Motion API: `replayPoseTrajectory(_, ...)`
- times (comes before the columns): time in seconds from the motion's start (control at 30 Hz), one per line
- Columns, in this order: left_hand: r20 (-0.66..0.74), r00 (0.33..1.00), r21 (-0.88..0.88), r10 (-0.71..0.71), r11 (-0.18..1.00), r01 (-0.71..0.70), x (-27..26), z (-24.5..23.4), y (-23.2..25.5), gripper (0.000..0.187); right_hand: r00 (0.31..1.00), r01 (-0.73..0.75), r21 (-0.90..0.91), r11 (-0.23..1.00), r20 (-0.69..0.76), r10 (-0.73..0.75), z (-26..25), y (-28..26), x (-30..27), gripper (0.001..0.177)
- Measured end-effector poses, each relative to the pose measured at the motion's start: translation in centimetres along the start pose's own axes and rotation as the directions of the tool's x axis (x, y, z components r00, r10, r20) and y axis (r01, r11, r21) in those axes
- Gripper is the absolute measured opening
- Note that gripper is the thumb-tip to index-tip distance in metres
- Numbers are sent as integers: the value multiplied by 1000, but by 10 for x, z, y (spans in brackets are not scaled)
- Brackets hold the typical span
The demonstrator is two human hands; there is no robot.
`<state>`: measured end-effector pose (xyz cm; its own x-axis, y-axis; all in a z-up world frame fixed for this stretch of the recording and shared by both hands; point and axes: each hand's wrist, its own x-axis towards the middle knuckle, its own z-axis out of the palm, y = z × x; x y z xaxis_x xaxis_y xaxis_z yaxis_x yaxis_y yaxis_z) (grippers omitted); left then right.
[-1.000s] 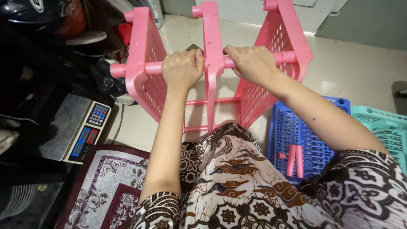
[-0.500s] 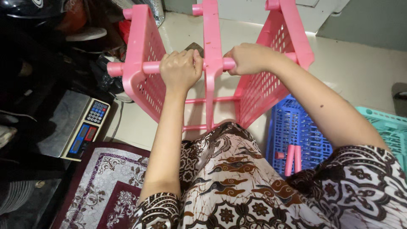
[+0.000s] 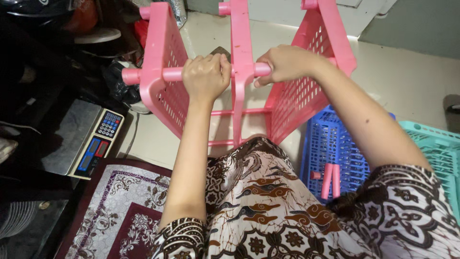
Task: The person assembles a pink plastic rack by inserting cylindrical pink rods into slots on the rack frame. The person repeatedly aligns and pushes the rods into place, adjusting the rack orientation as needed.
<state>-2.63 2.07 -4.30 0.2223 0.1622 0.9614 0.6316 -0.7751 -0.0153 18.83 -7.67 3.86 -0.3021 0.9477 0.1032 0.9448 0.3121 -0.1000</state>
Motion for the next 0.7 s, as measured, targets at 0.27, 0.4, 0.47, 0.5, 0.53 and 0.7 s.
replayPoseTrajectory(0.27, -2, 1000, -19, 30, 999, -30, 0, -5, -11, 30, 991, -13, -290, 957, -134, -27, 13, -2, -3, 28)
replayPoseTrajectory(0.4, 7, 999, 11, 50, 999, -50, 1, -2, -12, 31, 844, -42, -752, 658, -379, -379, 26, 15, -37, 15)
replayPoseTrajectory(0.47, -16, 999, 2, 40, 999, -40, 3, 0, -14, 28, 808, -36, -796, 604, -378, -451, 28, 19, -46, 20)
replayPoseTrajectory(0.5, -21, 999, -2, 38, 999, -38, 3, -2, -14, 27, 795, -24, -792, 610, -384, -468, 33, 17, -48, 19)
replayPoseTrajectory(0.53, -30, 999, -5, 38, 999, -38, 2, -3, -13, 27, 782, -11, -788, 615, -390, -486, 38, 14, -48, 19)
replayPoseTrajectory(0.7, -18, 999, -6, 45, 999, -45, -5, -5, -8, 30, 760, 55, -671, 740, -453, -467, 64, -8, -47, 24)
